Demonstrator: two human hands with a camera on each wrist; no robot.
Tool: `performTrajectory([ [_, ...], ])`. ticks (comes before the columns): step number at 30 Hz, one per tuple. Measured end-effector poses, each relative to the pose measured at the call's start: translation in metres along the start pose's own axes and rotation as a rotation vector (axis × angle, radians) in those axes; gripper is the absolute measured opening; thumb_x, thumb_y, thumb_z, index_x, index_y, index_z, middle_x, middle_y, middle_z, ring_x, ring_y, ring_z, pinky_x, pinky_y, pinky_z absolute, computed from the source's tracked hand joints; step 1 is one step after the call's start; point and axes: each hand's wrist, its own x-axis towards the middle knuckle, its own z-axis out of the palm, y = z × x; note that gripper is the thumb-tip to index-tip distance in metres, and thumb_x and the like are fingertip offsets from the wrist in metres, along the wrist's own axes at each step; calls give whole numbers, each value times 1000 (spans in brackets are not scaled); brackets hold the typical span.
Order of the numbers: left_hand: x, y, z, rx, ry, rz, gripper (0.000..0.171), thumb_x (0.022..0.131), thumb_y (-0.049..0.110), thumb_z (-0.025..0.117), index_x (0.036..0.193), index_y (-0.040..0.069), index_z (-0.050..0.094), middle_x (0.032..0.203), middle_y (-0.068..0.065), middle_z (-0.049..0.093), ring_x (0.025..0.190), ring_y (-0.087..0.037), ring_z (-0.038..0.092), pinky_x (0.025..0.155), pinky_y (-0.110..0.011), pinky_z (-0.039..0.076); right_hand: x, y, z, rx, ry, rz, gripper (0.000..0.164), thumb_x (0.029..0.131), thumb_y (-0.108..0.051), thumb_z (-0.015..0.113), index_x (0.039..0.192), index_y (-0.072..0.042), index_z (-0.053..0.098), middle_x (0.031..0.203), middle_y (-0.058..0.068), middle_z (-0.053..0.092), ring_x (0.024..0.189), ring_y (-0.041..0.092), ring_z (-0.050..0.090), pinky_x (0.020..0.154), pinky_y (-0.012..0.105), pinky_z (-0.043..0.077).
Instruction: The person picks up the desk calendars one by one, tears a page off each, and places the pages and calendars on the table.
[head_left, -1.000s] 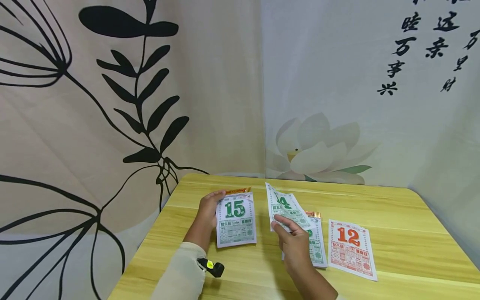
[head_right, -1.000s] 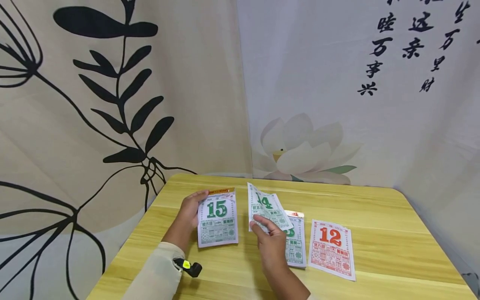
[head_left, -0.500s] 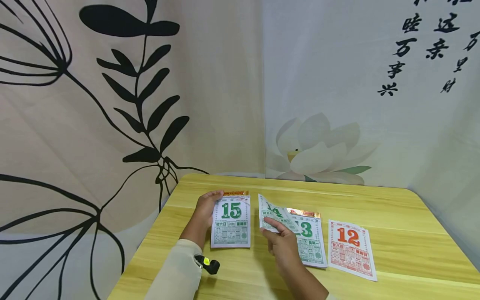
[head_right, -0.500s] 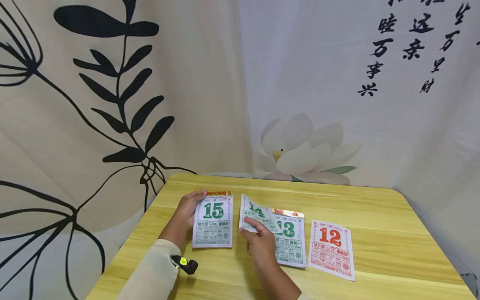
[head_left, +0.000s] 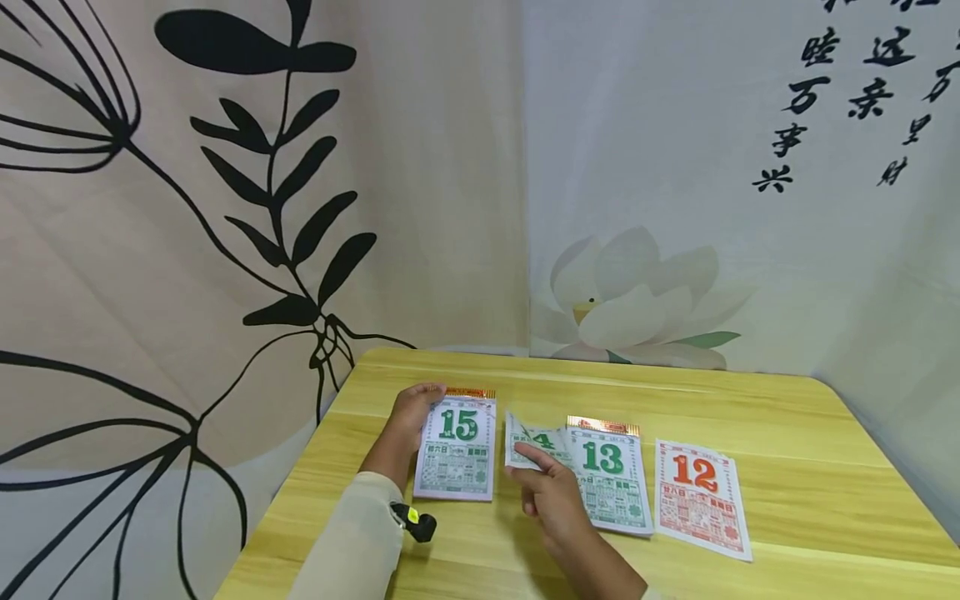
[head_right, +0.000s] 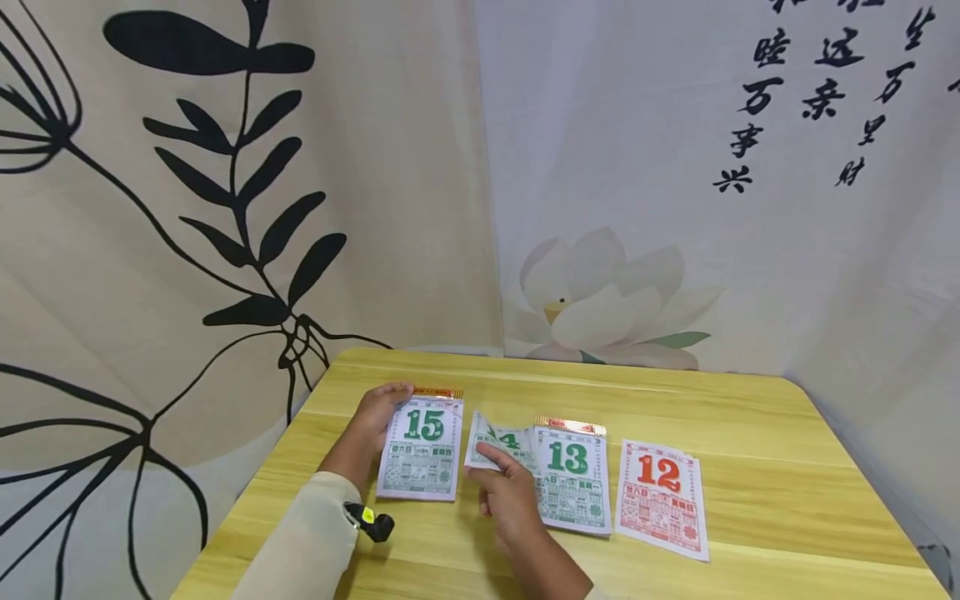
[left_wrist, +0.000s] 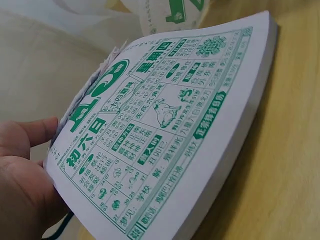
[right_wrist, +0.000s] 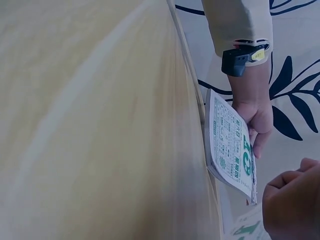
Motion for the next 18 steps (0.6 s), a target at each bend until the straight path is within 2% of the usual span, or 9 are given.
performTrajectory([
  [2, 1, -2, -1, 12, 1, 7, 28, 112, 27, 64, 130, 6, 69, 109, -11, 76, 86, -20, 79, 74, -32, 67, 0, 0, 1, 5, -13, 12, 61, 97, -6, 74, 155, 1, 57, 83, -8, 75, 49, 2, 42, 48, 16, 36],
  [5, 3, -4, -2, 29, 0, 21, 31, 112, 26, 64, 132, 4, 69, 106, -10, 76, 84, -19, 78, 72, -30, 66, 1, 1, 2, 3, -30, 35, 64, 96, -7, 75, 157, 1, 55, 70, -10, 61, 49, 2, 43, 47, 15, 35],
  [8, 5, -5, -3, 50, -3, 26, 37, 113, 26, 63, 140, 1, 66, 106, -10, 77, 83, -18, 78, 70, -29, 65, 1, 2, 3, 12, -56, 56, 67, 97, -9, 75, 158, 1, 52, 73, -9, 56, 49, 1, 44, 47, 15, 34],
  [10, 5, -7, -3, 64, -8, 24, 40, 113, 26, 62, 144, 0, 64, 109, -12, 78, 83, -18, 78, 70, -30, 66, 1, 4, 3, 20, -69, 68, 67, 97, -10, 75, 159, 1, 51, 82, -6, 63, 49, 0, 45, 47, 14, 34],
  [12, 6, -8, -3, 68, -11, 15, 41, 113, 26, 63, 146, 1, 63, 113, -14, 78, 84, -19, 79, 71, -31, 67, 0, 5, 4, 34, -83, 71, 68, 98, -11, 74, 160, 2, 49, 100, -2, 68, 50, -1, 46, 48, 13, 36],
  [14, 8, -9, -3, 73, -17, 11, 42, 113, 27, 64, 147, 2, 63, 118, -17, 77, 87, -20, 80, 73, -33, 68, 0, 7, 4, 44, -95, 71, 69, 98, -12, 74, 161, 3, 48, 112, 3, 69, 51, -1, 47, 50, 13, 38],
  [18, 10, -11, -4, 89, -25, 13, 43, 113, 27, 64, 149, 5, 63, 124, -18, 76, 90, -21, 80, 75, -34, 68, -1, 9, 5, 72, -127, 84, 69, 101, -13, 71, 162, 4, 44, 124, 9, 68, 54, -1, 49, 53, 13, 40],
])
